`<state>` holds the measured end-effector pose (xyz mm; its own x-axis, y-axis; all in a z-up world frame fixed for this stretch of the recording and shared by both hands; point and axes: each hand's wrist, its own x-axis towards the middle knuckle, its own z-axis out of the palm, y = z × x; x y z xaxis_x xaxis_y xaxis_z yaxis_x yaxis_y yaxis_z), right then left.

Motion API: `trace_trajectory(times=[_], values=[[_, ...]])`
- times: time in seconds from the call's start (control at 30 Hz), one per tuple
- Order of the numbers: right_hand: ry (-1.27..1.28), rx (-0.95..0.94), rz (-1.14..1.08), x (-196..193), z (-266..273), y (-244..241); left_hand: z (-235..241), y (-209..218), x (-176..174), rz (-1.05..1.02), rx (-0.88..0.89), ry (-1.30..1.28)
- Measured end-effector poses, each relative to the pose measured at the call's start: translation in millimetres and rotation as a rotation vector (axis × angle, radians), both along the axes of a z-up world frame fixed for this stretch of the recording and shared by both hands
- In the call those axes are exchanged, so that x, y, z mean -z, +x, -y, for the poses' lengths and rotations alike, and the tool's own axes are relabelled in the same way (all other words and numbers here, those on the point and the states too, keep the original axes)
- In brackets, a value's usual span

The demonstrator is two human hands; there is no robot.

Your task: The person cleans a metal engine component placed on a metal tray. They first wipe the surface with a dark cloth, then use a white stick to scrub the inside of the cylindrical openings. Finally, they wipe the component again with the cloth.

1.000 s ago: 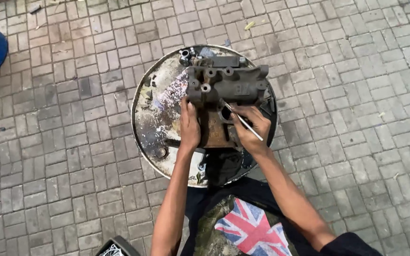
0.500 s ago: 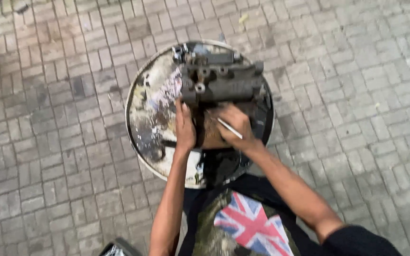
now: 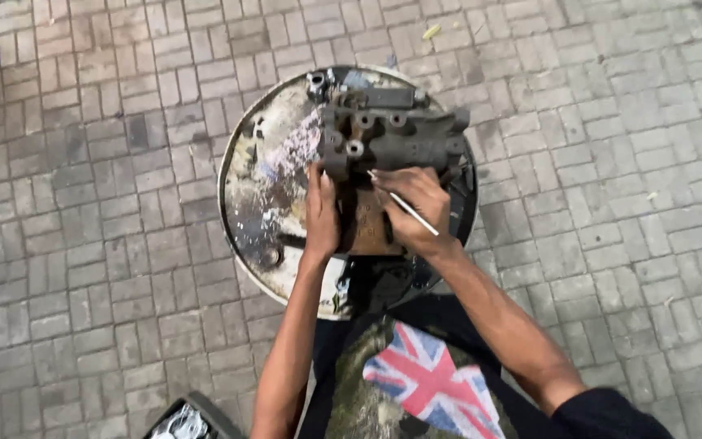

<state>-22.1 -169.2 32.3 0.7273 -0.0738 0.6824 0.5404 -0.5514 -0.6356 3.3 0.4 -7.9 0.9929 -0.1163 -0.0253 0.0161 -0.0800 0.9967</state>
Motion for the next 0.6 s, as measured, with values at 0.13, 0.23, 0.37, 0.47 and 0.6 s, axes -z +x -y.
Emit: trace_trajectory(times=[0.13,0.23,0.37,0.47,0.6], values=[[-0.109,-0.06,-0.08,21,8,-5,-1,3,15,0.047,-0.008,-0.027],[-0.096,0.028,-0.007,10,8,2,-4,2,10,0.053,-0.005,0.005],[-0.134,0.038,-0.015,34,8,-4,-8,-2,20,0.058,-0.005,-0.012],[-0.144,0.022,0.004,29,8,1,-5,5,23,0.055,0.002,-0.021],[-0.086,0.117,0.144,22,15,8,-5,2,27,0.013,-0.004,-0.005]])
